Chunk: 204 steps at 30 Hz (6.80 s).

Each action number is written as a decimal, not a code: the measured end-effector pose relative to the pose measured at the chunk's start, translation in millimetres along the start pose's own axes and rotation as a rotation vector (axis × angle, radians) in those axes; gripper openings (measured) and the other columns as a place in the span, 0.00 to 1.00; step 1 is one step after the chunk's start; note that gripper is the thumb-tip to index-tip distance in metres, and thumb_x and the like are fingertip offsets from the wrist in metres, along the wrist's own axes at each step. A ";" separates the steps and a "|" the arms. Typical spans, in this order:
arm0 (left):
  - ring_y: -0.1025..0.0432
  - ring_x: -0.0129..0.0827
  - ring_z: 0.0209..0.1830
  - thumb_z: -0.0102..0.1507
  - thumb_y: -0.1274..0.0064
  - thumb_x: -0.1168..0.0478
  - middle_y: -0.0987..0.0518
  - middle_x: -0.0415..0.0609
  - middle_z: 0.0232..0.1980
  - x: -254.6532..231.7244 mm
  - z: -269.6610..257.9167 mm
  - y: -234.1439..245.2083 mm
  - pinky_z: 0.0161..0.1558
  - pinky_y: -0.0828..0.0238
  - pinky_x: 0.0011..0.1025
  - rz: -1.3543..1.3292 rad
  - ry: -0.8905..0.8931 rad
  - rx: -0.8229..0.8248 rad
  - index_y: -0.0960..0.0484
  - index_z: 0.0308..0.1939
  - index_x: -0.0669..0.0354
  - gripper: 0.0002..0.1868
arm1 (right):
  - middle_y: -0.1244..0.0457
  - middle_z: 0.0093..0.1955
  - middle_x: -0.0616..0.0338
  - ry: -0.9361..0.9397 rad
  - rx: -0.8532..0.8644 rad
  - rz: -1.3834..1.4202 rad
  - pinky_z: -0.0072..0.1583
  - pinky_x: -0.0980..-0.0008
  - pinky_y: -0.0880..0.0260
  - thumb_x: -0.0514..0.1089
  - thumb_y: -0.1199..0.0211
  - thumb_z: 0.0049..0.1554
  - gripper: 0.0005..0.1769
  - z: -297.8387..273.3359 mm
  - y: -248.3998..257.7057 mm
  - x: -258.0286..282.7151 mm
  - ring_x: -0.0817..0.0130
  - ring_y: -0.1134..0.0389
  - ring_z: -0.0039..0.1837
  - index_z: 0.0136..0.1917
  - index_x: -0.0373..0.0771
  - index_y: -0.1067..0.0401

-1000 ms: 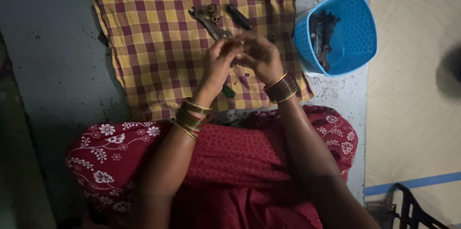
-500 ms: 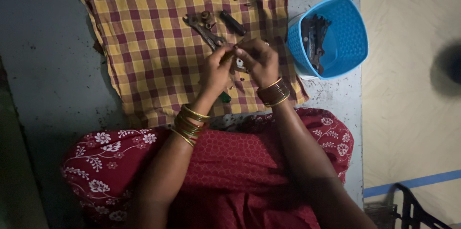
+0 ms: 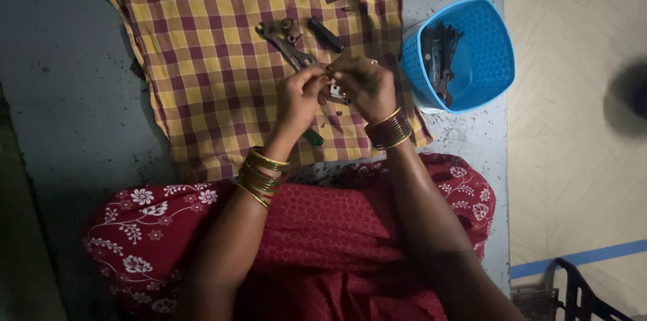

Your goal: The person picks up and joins small mechanical components by hand, placing the assembled unit into a blue basket.

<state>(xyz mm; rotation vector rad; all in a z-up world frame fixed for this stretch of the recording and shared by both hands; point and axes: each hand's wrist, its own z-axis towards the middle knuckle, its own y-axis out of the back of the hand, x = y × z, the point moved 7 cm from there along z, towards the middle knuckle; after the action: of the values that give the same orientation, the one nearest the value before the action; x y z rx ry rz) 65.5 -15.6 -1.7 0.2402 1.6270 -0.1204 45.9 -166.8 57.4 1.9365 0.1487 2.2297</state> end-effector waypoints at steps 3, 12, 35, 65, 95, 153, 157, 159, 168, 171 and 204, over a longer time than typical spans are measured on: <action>0.24 0.23 0.24 0.67 0.47 0.69 0.15 0.46 0.34 -12.2 -1.8 2.5 0.25 0.30 0.22 0.179 -0.072 -0.030 0.14 0.48 0.62 0.08 | 0.29 0.44 0.51 0.175 0.004 -0.293 0.44 0.67 0.26 0.33 0.34 0.60 0.06 -1.8 1.4 12.6 0.62 0.25 0.43 0.51 0.34 0.26; 0.19 0.33 0.34 0.64 0.50 0.78 0.14 0.53 0.44 -42.1 -15.3 -5.9 0.30 0.23 0.21 0.515 -0.501 -0.071 0.17 0.47 0.65 0.12 | 0.36 0.29 0.46 -0.138 0.012 -0.474 0.38 0.53 0.34 0.54 0.53 0.69 0.23 -10.9 -9.1 -37.3 0.50 0.31 0.34 0.54 0.35 0.26; 0.18 0.36 0.34 0.67 0.49 0.71 0.14 0.52 0.38 -31.0 -4.7 7.8 0.35 0.23 0.30 0.378 -0.152 -0.114 0.15 0.47 0.63 0.08 | 0.28 0.53 0.53 -0.060 0.022 -0.126 0.53 0.71 0.22 0.30 0.33 0.56 0.17 -0.6 -9.2 -2.6 0.68 0.24 0.54 0.58 0.34 0.26; 0.21 0.28 0.30 0.64 0.51 0.79 0.16 0.55 0.48 -28.6 -8.8 -7.5 0.24 0.30 0.20 0.577 -0.307 0.000 0.19 0.49 0.66 0.12 | 0.27 0.46 0.54 -0.045 -0.008 -0.279 0.44 0.73 0.24 0.35 0.32 0.55 0.10 1.6 -4.8 0.1 0.70 0.25 0.43 0.52 0.34 0.21; 0.19 0.36 0.35 0.66 0.48 0.67 0.15 0.51 0.42 -48.4 -14.6 -4.9 0.36 0.22 0.31 0.476 -0.264 -0.041 0.16 0.46 0.63 0.08 | 0.34 0.32 0.40 -0.223 -0.022 -0.442 0.38 0.56 0.34 0.52 0.44 0.65 0.22 -18.5 -13.5 -80.0 0.52 0.31 0.34 0.40 0.31 0.24; 0.28 0.23 0.28 0.73 0.54 0.63 0.19 0.44 0.35 -1.8 3.9 -6.4 0.30 0.31 0.23 -0.282 0.062 0.110 0.18 0.51 0.63 0.11 | 0.32 0.46 0.47 0.268 0.019 -0.385 0.47 0.58 0.30 0.41 0.40 0.62 0.10 -5.6 -1.1 38.1 0.49 0.30 0.47 0.53 0.33 0.26; 0.28 0.25 0.31 0.75 0.55 0.64 0.22 0.44 0.35 1.0 -1.0 -3.1 0.33 0.33 0.24 -0.397 0.094 0.080 0.20 0.53 0.67 0.11 | 0.30 0.48 0.51 0.189 0.025 -0.379 0.48 0.63 0.26 0.38 0.34 0.57 0.07 1.5 7.7 52.6 0.55 0.26 0.47 0.50 0.36 0.25; 0.24 0.27 0.32 0.73 0.57 0.64 0.19 0.45 0.35 -9.0 -2.9 -4.3 0.35 0.28 0.24 -0.392 0.119 0.100 0.20 0.52 0.65 0.11 | 0.30 0.46 0.51 0.156 0.033 -0.361 0.47 0.63 0.26 0.37 0.32 0.55 0.08 1.5 13.5 57.4 0.57 0.26 0.47 0.49 0.35 0.25; 0.19 0.33 0.36 0.72 0.56 0.54 0.17 0.50 0.37 -21.5 -20.1 -29.9 0.35 0.19 0.30 -0.340 0.178 0.238 0.20 0.50 0.64 0.16 | 0.30 0.40 0.55 -0.184 -0.263 -0.497 0.44 0.71 0.28 0.33 0.31 0.57 0.05 -18.2 159.9 23.7 0.71 0.28 0.42 0.48 0.35 0.21; 0.19 0.34 0.40 0.72 0.56 0.50 0.17 0.50 0.43 -18.3 -20.6 -37.1 0.39 0.21 0.28 -0.322 0.163 0.252 0.21 0.53 0.62 0.19 | 0.29 0.40 0.58 -0.337 -0.478 -0.306 0.43 0.74 0.26 0.37 0.32 0.58 0.04 -38.1 219.1 3.9 0.74 0.27 0.41 0.47 0.35 0.23; 0.23 0.25 0.33 0.72 0.53 0.53 0.19 0.42 0.37 24.3 -3.9 6.0 0.35 0.29 0.24 -0.244 0.303 -0.077 0.19 0.45 0.60 0.14 | 0.31 0.43 0.46 -0.171 0.224 -0.849 0.46 0.52 0.28 0.42 0.36 0.57 0.09 -13.2 -4.4 -78.4 0.48 0.28 0.45 0.52 0.44 0.23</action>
<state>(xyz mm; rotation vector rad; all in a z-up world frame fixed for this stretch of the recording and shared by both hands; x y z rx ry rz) 61.8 -6.9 -25.1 -0.0020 1.9550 -0.2156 43.6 -177.8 -21.4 1.6762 1.0134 1.5206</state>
